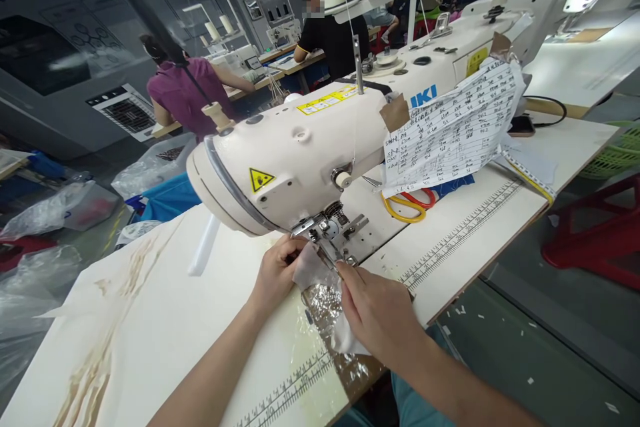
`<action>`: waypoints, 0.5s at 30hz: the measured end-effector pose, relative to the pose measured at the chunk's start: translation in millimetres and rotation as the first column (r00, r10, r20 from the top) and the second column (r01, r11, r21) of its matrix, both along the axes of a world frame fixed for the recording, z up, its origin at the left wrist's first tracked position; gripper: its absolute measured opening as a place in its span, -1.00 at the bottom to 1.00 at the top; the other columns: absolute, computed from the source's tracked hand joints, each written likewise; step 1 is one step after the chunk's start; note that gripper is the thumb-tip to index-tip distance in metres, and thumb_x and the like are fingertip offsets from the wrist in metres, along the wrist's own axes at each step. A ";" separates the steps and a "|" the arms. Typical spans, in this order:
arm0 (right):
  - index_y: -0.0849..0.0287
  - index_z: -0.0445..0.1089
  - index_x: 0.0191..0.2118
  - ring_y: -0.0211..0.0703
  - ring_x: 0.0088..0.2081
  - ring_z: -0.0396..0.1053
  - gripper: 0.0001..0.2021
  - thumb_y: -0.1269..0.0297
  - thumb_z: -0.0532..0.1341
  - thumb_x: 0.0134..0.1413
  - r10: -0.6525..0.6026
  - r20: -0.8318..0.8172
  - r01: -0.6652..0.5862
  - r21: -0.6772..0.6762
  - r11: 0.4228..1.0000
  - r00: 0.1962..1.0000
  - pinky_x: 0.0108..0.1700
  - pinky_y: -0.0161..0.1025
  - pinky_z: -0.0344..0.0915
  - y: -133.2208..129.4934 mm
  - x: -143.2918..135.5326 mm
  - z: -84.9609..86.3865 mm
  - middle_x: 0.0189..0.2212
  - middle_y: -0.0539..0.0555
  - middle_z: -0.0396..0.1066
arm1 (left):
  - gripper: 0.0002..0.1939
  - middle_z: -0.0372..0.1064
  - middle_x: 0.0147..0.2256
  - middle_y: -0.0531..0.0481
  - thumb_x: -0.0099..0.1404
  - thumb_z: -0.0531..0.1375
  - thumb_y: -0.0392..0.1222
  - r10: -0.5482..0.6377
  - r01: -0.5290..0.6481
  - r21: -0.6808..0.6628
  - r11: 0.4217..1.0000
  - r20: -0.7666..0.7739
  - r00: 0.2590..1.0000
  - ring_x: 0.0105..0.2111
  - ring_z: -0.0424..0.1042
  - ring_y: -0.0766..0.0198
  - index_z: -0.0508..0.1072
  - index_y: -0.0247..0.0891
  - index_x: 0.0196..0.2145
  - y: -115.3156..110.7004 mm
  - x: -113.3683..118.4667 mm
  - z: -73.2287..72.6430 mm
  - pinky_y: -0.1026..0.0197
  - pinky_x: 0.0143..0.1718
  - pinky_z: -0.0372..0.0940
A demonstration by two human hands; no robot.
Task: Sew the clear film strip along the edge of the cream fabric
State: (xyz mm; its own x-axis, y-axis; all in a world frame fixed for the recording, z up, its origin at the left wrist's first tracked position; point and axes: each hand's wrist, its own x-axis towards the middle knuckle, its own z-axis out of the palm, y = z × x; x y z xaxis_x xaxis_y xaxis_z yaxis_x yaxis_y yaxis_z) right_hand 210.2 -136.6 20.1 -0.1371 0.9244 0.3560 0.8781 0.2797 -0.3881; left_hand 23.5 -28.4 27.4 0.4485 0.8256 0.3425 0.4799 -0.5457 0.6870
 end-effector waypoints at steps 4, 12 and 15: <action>0.27 0.38 0.03 -0.16 -0.41 0.49 -0.71 0.44 0.06 0.24 0.011 -0.071 -0.010 0.021 1.000 0.997 -0.46 -0.29 0.26 -1.5 1.0 -1.1 -0.34 0.10 0.54 | -0.75 0.47 -0.31 -0.05 0.35 0.18 -0.04 0.003 -0.003 -0.007 1.000 0.017 1.000 -0.34 0.42 0.24 0.51 -0.25 -0.37 -0.2 -0.5 -1.5 0.27 -0.37 0.27; 0.29 0.37 0.03 -0.16 -0.41 0.49 -0.71 0.46 0.06 0.25 0.017 -0.068 -0.012 0.084 0.996 0.998 -0.48 -0.26 0.23 1.6 -0.3 -3.4 -0.34 0.09 0.53 | -0.84 0.46 -0.32 -0.01 0.33 0.19 -0.13 -0.021 0.018 0.057 0.998 0.046 0.999 -0.33 0.42 0.27 0.48 -0.23 -0.36 -2.0 2.3 -1.5 0.28 -0.32 0.29; 0.29 0.37 0.02 -0.19 -0.42 0.48 -0.73 0.46 0.09 0.24 0.006 -0.020 -0.004 0.090 0.996 1.000 -0.49 -0.28 0.22 2.5 -1.9 -2.4 -0.35 0.08 0.53 | -0.85 0.45 -0.32 -0.01 0.33 0.18 -0.14 -0.020 0.019 0.061 0.998 0.022 1.000 -0.34 0.41 0.27 0.46 -0.23 -0.35 -3.0 3.7 0.1 0.28 -0.34 0.28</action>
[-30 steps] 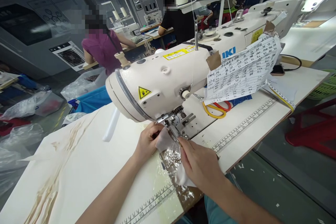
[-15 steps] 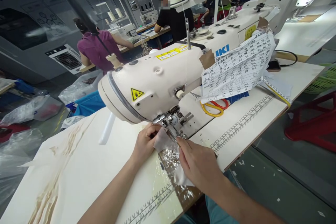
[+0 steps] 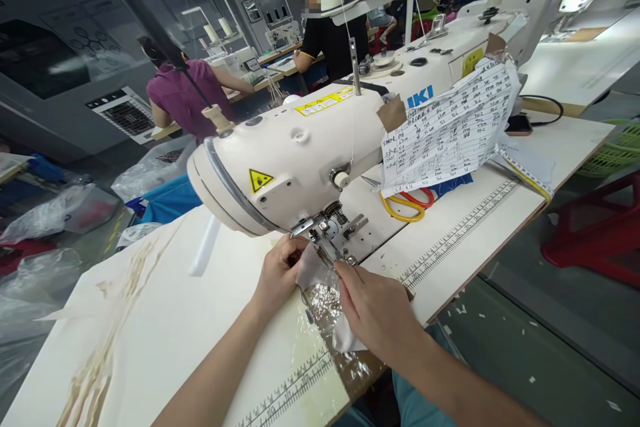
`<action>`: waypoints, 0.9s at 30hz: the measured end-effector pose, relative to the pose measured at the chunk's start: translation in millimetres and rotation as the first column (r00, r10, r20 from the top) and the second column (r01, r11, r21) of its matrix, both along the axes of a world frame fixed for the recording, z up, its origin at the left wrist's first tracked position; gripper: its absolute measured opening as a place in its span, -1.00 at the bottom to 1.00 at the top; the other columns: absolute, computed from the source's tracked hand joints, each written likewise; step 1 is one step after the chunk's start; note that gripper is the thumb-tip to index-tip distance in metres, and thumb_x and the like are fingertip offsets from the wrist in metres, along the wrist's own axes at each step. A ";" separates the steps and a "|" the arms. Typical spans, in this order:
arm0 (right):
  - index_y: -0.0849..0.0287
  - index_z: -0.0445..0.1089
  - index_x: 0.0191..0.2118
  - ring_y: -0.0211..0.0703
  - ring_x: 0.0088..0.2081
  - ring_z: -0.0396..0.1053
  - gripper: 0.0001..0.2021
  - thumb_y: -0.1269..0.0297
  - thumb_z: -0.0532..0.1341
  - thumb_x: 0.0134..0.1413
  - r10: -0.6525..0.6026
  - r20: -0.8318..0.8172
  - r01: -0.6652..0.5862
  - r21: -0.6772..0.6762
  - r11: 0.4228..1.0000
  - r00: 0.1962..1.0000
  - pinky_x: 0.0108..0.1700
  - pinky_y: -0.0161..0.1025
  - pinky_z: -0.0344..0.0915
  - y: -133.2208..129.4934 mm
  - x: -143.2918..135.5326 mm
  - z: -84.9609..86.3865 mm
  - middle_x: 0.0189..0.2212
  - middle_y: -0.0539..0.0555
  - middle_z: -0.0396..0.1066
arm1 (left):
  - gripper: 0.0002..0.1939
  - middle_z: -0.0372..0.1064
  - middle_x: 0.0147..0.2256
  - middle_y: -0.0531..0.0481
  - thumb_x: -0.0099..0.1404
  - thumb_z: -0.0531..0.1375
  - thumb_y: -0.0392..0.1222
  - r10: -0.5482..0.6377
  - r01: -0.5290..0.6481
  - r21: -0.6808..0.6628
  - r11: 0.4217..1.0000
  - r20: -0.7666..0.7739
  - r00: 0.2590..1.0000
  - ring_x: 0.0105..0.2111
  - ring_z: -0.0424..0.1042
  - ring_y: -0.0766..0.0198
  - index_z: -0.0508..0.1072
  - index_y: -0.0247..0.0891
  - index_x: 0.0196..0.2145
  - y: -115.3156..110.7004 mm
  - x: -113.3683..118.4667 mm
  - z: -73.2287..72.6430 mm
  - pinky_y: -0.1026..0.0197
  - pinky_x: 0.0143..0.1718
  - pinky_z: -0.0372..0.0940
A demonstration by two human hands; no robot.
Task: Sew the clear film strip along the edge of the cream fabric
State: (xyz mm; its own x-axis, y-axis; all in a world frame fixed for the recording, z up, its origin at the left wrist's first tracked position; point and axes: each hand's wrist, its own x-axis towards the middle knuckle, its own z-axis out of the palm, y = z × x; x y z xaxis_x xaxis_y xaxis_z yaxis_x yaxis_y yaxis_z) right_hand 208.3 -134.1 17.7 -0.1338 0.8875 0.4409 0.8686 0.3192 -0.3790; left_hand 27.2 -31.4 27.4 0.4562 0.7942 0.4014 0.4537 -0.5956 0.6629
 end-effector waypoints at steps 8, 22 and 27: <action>0.27 0.37 0.03 -0.18 -0.40 0.50 -0.74 0.44 0.10 0.27 -0.017 0.039 0.017 -0.007 1.000 0.999 -0.47 -0.29 0.25 -1.9 -0.3 -0.3 -0.32 0.09 0.54 | -0.83 0.42 -0.34 -0.02 0.28 0.18 -0.07 0.060 -0.054 0.056 0.997 -0.111 0.992 -0.38 0.35 0.26 0.44 -0.23 -0.33 -0.4 0.5 -3.1 0.24 -0.37 0.24; 0.27 0.41 -0.01 -0.22 -0.48 0.47 -0.76 0.46 0.18 0.21 -0.038 0.063 0.039 -0.017 0.999 0.997 -0.54 -0.31 0.18 -0.1 -1.6 3.9 -0.38 0.05 0.54 | -0.90 0.40 -0.29 -0.04 0.39 0.14 -0.26 -0.031 0.077 0.316 0.946 -0.149 0.988 -0.27 0.40 0.25 0.36 -0.25 -0.33 -2.3 -0.8 -4.0 0.23 -0.29 0.31; 0.34 0.37 0.05 -0.15 -0.48 0.49 -0.68 0.49 0.17 0.18 -0.070 0.111 0.072 -0.012 0.997 0.991 -0.53 -0.27 0.21 -5.6 -1.6 3.7 -0.38 0.09 0.55 | -0.93 0.37 -0.21 -0.11 0.41 0.09 -0.32 -0.094 0.212 0.366 0.906 -0.315 0.945 -0.19 0.39 0.19 0.38 -0.28 -0.23 -5.2 -0.8 4.2 0.14 -0.18 0.36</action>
